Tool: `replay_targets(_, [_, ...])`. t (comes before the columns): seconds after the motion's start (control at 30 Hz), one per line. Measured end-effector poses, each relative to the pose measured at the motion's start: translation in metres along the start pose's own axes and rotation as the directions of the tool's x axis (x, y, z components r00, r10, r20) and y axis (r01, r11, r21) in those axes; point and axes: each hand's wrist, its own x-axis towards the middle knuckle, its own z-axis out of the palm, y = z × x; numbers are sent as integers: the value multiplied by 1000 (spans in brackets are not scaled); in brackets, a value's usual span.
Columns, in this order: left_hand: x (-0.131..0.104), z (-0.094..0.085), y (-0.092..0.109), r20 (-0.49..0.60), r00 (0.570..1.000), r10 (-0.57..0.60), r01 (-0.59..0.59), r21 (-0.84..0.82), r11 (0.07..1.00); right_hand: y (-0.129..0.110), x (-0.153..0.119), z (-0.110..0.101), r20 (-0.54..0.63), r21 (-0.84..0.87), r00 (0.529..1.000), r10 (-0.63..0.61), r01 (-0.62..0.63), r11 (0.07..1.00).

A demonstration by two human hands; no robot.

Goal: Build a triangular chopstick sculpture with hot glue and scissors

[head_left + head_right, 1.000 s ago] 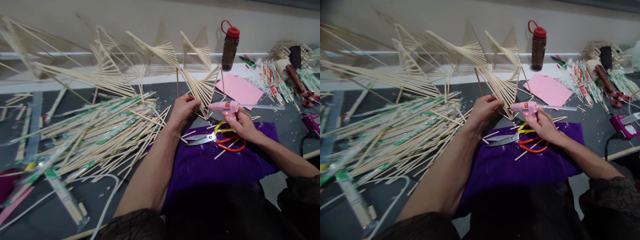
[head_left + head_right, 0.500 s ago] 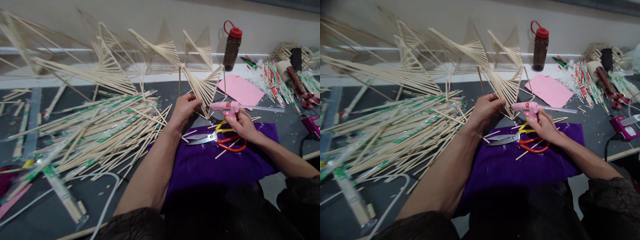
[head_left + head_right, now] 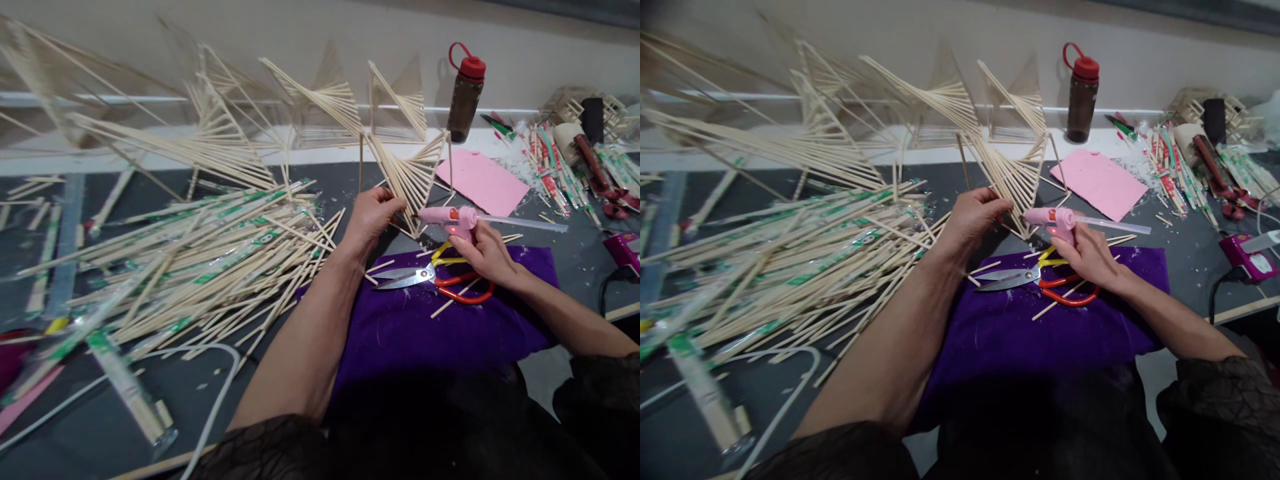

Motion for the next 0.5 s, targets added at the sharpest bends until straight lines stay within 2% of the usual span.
replay_targets(0.2, [0, 0, 0, 4, 1000, -1, 1, 9, 1000, -4, -5, 3, -13, -133, 995, -100, 97, 986])
replay_targets(0.37, [1, 1, -1, 2, 1000, 3, -3, 19, 1000, -8, -8, 4, 19, -161, 986, -164, 165, 973])
replay_targets(0.5, [1, 1, -1, -3, 1000, -6, 6, 22, 1000, -9, -8, 4, 3, -180, 987, -163, 160, 971])
